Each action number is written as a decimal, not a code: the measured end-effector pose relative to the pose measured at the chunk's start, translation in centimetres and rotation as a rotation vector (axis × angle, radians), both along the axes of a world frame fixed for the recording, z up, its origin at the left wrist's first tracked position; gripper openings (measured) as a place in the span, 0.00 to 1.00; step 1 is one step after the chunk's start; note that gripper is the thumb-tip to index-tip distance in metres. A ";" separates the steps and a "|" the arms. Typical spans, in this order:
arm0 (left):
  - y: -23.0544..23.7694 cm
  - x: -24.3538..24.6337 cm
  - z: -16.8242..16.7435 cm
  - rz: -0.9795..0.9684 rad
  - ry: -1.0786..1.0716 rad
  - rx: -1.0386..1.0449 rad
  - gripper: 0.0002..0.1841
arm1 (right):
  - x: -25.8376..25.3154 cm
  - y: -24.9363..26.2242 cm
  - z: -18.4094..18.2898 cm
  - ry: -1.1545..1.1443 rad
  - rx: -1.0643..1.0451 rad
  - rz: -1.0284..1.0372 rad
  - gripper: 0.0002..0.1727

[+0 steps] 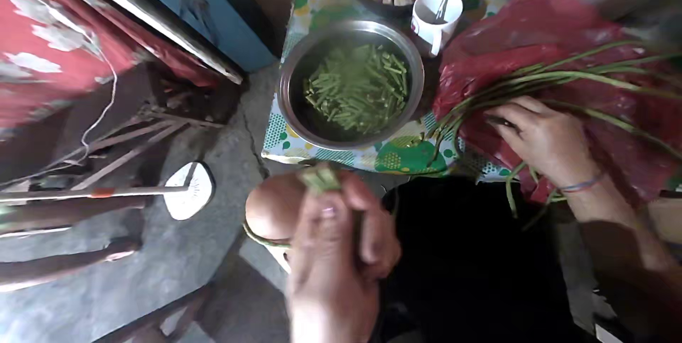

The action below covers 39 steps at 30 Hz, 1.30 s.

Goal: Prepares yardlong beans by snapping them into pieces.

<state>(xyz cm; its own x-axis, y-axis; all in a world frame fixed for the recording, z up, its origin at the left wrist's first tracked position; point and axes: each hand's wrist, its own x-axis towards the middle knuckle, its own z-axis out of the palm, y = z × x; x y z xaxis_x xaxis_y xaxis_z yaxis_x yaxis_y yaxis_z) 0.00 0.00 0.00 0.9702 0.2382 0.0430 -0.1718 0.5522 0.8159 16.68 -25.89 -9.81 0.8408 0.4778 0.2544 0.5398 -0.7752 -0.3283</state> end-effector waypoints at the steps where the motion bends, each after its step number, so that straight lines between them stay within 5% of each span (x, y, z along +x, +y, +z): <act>1: -0.9 0.5 -1.0 -0.032 0.007 0.062 0.14 | 0.2 0.6 -0.2 0.001 0.001 0.039 0.10; 6: -2.8 1.1 -4.3 -0.106 0.059 0.142 0.13 | -1.2 3.4 -1.5 0.098 -0.017 0.359 0.10; 10: -2.2 1.0 -6.0 -0.042 0.176 0.071 0.14 | -2.7 4.8 -3.1 0.130 -0.030 0.375 0.14; 17: -1.6 1.4 -7.3 -0.025 0.295 -0.006 0.18 | -2.5 -1.5 0.4 -0.054 0.087 -0.240 0.13; 21: -1.9 2.2 -7.3 -0.053 0.303 -0.028 0.18 | -1.2 -5.4 2.8 0.050 0.081 -0.572 0.17; 23: -2.2 2.6 -7.2 -0.072 0.285 -0.029 0.18 | -1.2 -5.7 3.8 0.017 0.252 -0.571 0.16; 26: -2.7 2.7 -7.1 -0.090 0.268 -0.026 0.18 | -1.7 -6.0 5.9 -0.035 0.879 -0.357 0.12; 27: -2.7 2.6 -7.0 -0.089 0.272 -0.023 0.18 | -1.9 -6.2 6.8 -0.074 0.932 -0.347 0.13; 30: -2.3 2.5 -6.8 -0.072 0.292 -0.019 0.19 | -2.1 -7.8 8.0 -0.171 0.351 -0.533 0.16; 34: -1.3 3.4 -5.8 -0.039 0.238 -0.003 0.19 | 0.2 -9.7 3.8 0.197 -0.244 -0.619 0.17; 39: 0.0 4.7 -2.7 -0.003 0.066 0.036 0.18 | -0.8 -10.4 3.2 0.230 -0.261 -0.720 0.17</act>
